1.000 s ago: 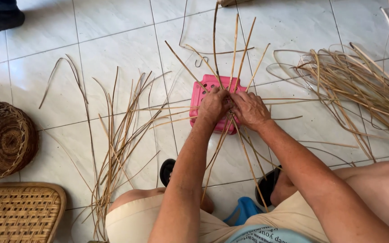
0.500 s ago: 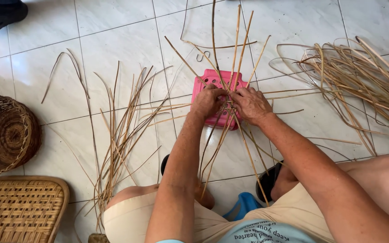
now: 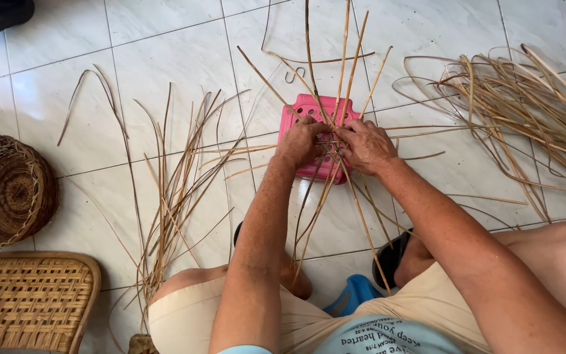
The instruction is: Threading flexible strips through a plastic template to form the base of a woven basket.
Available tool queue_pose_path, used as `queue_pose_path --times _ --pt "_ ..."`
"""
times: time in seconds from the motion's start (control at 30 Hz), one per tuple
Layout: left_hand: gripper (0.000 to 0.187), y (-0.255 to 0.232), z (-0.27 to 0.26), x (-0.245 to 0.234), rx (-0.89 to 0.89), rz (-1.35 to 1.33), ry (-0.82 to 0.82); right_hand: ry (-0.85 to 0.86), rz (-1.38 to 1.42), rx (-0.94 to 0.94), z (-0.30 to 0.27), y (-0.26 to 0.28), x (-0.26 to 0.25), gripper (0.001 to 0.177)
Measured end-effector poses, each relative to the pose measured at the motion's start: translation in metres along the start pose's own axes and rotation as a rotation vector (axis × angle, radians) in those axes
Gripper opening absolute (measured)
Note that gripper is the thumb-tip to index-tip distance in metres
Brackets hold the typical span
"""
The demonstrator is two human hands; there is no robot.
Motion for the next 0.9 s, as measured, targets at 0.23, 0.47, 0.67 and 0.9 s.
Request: queue_pose_path --times 0.23,0.47,0.67,0.9 --pt "0.065 -0.006 0.001 0.0 0.024 0.077 0.04 0.017 0.001 0.035 0.003 -0.003 0.003 0.054" --pt "0.065 -0.004 0.0 0.004 0.018 0.087 0.022 -0.031 -0.035 -0.015 -0.007 0.018 -0.003 0.052" --pt "0.066 0.0 0.005 0.011 0.005 0.071 0.019 -0.062 -0.129 -0.071 -0.011 0.023 -0.006 0.054" --pt "0.062 0.002 0.017 0.022 0.035 0.14 -0.015 -0.074 -0.153 -0.113 -0.015 0.041 -0.025 0.054"
Point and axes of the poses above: each hand's wrist, its own z-axis towards the middle knuckle, its own x-axis out of the palm, y = z × x, the point moved 6 cm from there along z, towards the middle knuckle, and after that the axes turned 11 degrees about -x, right-handed, at the moved point
